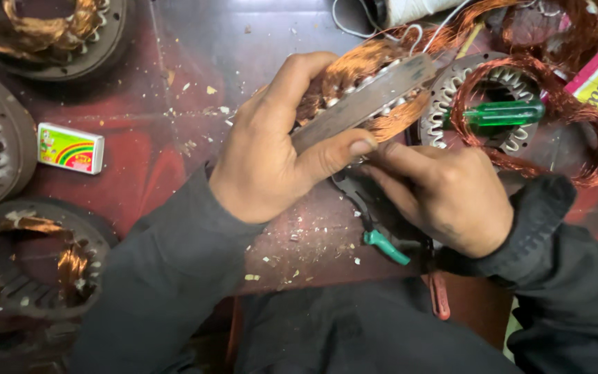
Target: The person winds copper wire around a motor stator core, threading the wire through slots and securing it with white insulating tape. They repeatedly adjust the wire bundle, trim excess wire with pliers, and rotate the stator to continue winding.
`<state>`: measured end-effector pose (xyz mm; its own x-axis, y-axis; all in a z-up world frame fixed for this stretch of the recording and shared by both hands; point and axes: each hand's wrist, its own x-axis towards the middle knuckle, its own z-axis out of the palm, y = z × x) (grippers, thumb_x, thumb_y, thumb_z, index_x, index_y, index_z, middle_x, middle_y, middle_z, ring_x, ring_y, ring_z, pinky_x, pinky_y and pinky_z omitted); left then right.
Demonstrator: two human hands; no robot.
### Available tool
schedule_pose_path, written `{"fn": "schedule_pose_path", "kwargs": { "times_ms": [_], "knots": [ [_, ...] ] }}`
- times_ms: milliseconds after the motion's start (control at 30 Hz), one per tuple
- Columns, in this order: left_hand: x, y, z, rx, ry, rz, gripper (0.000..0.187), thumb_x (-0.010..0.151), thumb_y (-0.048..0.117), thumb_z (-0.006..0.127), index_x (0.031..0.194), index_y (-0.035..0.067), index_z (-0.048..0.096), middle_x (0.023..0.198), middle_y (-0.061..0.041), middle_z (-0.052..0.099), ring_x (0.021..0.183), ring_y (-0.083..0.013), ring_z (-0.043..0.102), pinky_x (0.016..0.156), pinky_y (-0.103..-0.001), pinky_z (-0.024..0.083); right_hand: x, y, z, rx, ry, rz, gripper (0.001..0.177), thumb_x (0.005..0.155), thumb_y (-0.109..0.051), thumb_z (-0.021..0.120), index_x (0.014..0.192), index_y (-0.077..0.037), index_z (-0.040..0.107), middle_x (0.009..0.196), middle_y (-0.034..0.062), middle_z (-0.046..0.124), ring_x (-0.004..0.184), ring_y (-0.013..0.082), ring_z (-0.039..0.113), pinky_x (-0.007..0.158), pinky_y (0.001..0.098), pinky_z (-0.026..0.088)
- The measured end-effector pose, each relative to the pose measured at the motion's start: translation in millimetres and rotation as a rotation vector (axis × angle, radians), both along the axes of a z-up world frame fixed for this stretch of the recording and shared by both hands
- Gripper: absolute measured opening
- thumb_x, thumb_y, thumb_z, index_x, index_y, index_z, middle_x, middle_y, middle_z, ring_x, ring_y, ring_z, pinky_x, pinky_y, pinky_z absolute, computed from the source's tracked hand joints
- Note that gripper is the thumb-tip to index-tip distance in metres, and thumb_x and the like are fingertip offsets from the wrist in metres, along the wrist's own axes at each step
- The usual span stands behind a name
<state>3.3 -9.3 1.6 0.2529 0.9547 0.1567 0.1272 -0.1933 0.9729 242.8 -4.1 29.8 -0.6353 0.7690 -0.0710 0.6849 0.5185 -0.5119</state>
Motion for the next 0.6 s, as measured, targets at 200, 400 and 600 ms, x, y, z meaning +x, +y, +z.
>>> {"fn": "schedule_pose_path", "kwargs": {
  "times_ms": [200,400,600],
  "knots": [
    [2.8,3.5,1.7,-0.015,-0.006,0.016,0.060,0.107,0.052,0.069,0.137,0.004,0.049,0.118,-0.011,0.070,0.112,-0.0191,0.074,0.098,-0.031,0.058,-0.7,7.8,5.2,-0.065,-0.031,0.025,0.019,0.090,-0.017,0.075,0.106,-0.007,0.073,0.067,0.0138,0.066,0.056,0.0352,0.065,0.050,0.0438,0.049],
    [3.1,2.4,-2.8,-0.072,0.038,0.029,0.061,0.104,0.055,0.067,0.135,0.004,0.052,0.113,-0.011,0.070,0.102,-0.0191,0.073,0.094,-0.033,0.058,-1.7,4.0,1.3,-0.043,-0.036,0.069,0.022,0.090,-0.016,0.074,0.109,-0.006,0.073,0.071,0.0142,0.070,0.056,0.0365,0.065,0.050,0.0450,0.049],
    [5.3,2.0,-1.6,0.010,0.051,0.033,0.058,0.110,0.053,0.068,0.134,0.004,0.052,0.114,-0.010,0.073,0.106,-0.0161,0.074,0.095,-0.030,0.059,-4.8,1.1,6.1,-0.087,0.084,-0.011,0.026,0.092,-0.018,0.076,0.116,-0.010,0.074,0.072,0.0180,0.069,0.061,0.0355,0.068,0.056,0.0420,0.053]
  ]
}}
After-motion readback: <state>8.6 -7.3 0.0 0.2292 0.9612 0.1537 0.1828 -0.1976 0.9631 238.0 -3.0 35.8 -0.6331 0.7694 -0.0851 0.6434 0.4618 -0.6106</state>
